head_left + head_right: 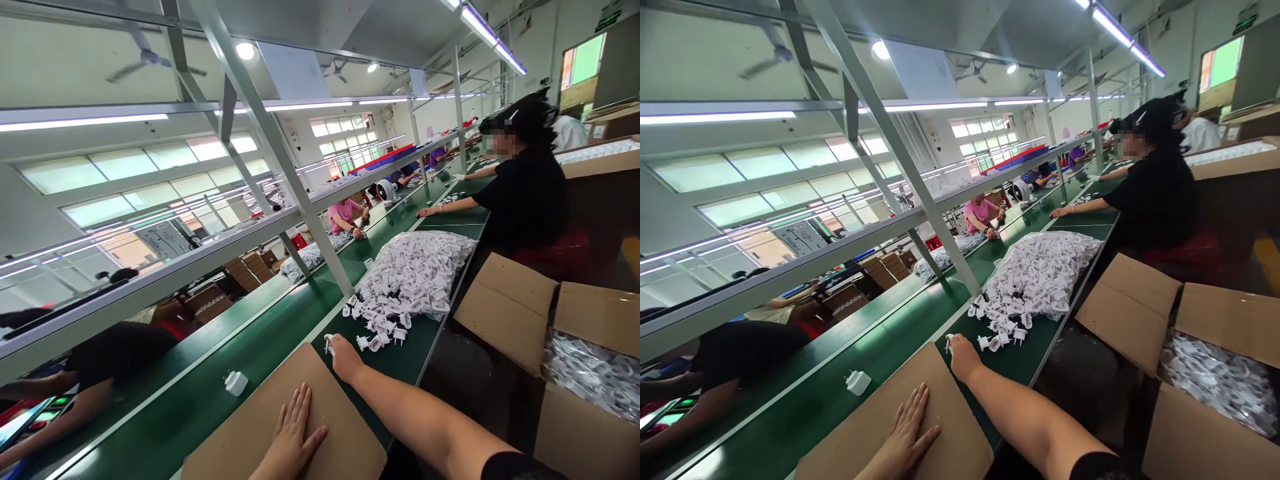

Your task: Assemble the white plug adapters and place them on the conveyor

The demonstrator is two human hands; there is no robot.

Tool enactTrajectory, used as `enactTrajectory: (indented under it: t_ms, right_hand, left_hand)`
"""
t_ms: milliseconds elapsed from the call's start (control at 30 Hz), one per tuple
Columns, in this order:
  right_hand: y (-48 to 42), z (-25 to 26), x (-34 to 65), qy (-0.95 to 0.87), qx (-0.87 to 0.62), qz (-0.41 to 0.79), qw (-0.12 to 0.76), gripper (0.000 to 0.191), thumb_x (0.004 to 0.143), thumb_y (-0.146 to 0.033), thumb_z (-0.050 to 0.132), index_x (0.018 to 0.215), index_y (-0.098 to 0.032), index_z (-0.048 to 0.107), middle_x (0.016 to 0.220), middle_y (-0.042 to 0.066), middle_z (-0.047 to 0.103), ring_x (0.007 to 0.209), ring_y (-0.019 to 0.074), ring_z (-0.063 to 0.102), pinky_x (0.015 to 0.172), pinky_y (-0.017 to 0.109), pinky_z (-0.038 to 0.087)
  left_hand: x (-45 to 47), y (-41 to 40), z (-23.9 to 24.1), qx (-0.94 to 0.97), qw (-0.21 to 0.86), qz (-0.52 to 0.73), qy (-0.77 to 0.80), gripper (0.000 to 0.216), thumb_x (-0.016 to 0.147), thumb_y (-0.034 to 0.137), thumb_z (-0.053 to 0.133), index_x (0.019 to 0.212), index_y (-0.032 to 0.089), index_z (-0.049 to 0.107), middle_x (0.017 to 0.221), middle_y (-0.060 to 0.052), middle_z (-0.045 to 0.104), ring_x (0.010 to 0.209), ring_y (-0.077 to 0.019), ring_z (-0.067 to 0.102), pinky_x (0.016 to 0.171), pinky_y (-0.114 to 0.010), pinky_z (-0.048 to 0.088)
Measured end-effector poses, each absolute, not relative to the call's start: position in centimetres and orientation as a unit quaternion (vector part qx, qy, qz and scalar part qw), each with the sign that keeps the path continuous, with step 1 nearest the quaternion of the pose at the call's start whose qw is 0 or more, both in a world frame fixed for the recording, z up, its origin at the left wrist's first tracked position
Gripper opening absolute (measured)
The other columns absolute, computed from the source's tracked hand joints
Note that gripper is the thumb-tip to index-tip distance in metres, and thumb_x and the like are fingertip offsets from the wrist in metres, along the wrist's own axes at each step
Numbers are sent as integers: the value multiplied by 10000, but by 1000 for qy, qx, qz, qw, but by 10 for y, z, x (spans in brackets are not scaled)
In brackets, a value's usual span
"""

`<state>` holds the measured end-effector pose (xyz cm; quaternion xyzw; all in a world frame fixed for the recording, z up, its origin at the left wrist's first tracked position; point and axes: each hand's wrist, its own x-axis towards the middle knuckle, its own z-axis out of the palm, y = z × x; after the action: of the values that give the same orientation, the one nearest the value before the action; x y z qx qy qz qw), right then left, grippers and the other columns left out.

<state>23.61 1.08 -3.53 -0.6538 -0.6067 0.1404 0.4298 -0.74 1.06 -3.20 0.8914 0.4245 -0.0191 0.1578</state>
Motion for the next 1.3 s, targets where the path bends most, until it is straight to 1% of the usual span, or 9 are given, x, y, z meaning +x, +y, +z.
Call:
enactTrajectory:
  t_ms: [133, 233, 333, 467, 567, 667, 800, 1000, 1300]
  right_hand:
    - [10, -35, 236, -601, -635, 162, 457, 498, 848, 28, 500, 1303, -125, 632, 1264, 144, 638, 1178, 263, 611, 1044, 360, 469]
    - [11, -37, 230, -609, -597, 201, 483, 450, 855, -21, 541, 1255, -170, 685, 1217, 110, 697, 1138, 261, 653, 1022, 364, 501]
    - [15, -43, 218, -623, -539, 252, 508, 375, 886, -82, 573, 1203, -211, 726, 1170, 66, 746, 1096, 236, 691, 980, 335, 540]
    - [23, -52, 207, -631, -476, 310, 528, 337, 895, -172, 635, 1216, -216, 728, 1097, 43, 772, 982, 215, 726, 871, 312, 584]
    - [29, -57, 208, -614, -421, 366, 559, 247, 835, -276, 753, 1069, -199, 772, 937, 34, 770, 867, 219, 723, 804, 316, 582]
    - [31, -58, 214, -607, -403, 378, 571, 205, 775, -307, 811, 942, -191, 789, 927, 39, 750, 875, 227, 717, 828, 330, 569]
    - [28, -54, 221, -617, -409, 350, 574, 158, 743, -212, 800, 900, -215, 811, 1014, 32, 723, 947, 219, 708, 905, 331, 554]
    - [24, -51, 223, -611, -431, 338, 571, 126, 700, -126, 783, 771, -226, 814, 940, 19, 723, 908, 208, 705, 894, 322, 565]
    - [32, -60, 224, -602, -447, 343, 565, 150, 680, -121, 830, 773, -238, 830, 984, 24, 727, 944, 218, 708, 898, 325, 582]
  left_hand:
    - [20, 21, -21, 856, 209, 127, 456, 815, 866, 742, 497, 1430, 162, 600, 1534, -189, 547, 1499, -395, 405, 1246, -554, 278]
    - [38, 28, -28, 785, 299, 295, 456, 760, 876, 765, 468, 1262, 145, 678, 1343, -202, 670, 1325, -381, 578, 1125, -515, 443]
    - [46, 32, -35, 731, 362, 379, 437, 732, 841, 785, 543, 1182, 156, 695, 1258, -176, 704, 1239, -359, 628, 1093, -482, 468]
    - [42, 36, -37, 685, 424, 413, 425, 745, 821, 802, 577, 1202, 172, 691, 1201, -131, 723, 1180, -325, 651, 1044, -437, 495]
    - [38, 40, -34, 666, 449, 410, 431, 764, 785, 832, 586, 1122, 161, 722, 1061, -112, 739, 1055, -309, 674, 947, -406, 525]
    - [37, 40, -32, 663, 463, 413, 419, 752, 752, 813, 637, 1095, 149, 723, 955, -90, 722, 953, -276, 668, 872, -368, 529]
    - [39, 35, -29, 640, 480, 425, 423, 809, 725, 778, 683, 1249, 161, 665, 1057, -101, 725, 970, -261, 679, 865, -356, 533]
    - [39, 30, -24, 670, 470, 402, 411, 704, 678, 769, 722, 1036, 163, 734, 1040, -111, 750, 1038, -305, 677, 945, -398, 515]
    - [35, 41, -38, 669, 492, 390, 398, 712, 697, 717, 771, 1147, 171, 694, 1106, -126, 767, 1050, -302, 702, 953, -416, 530]
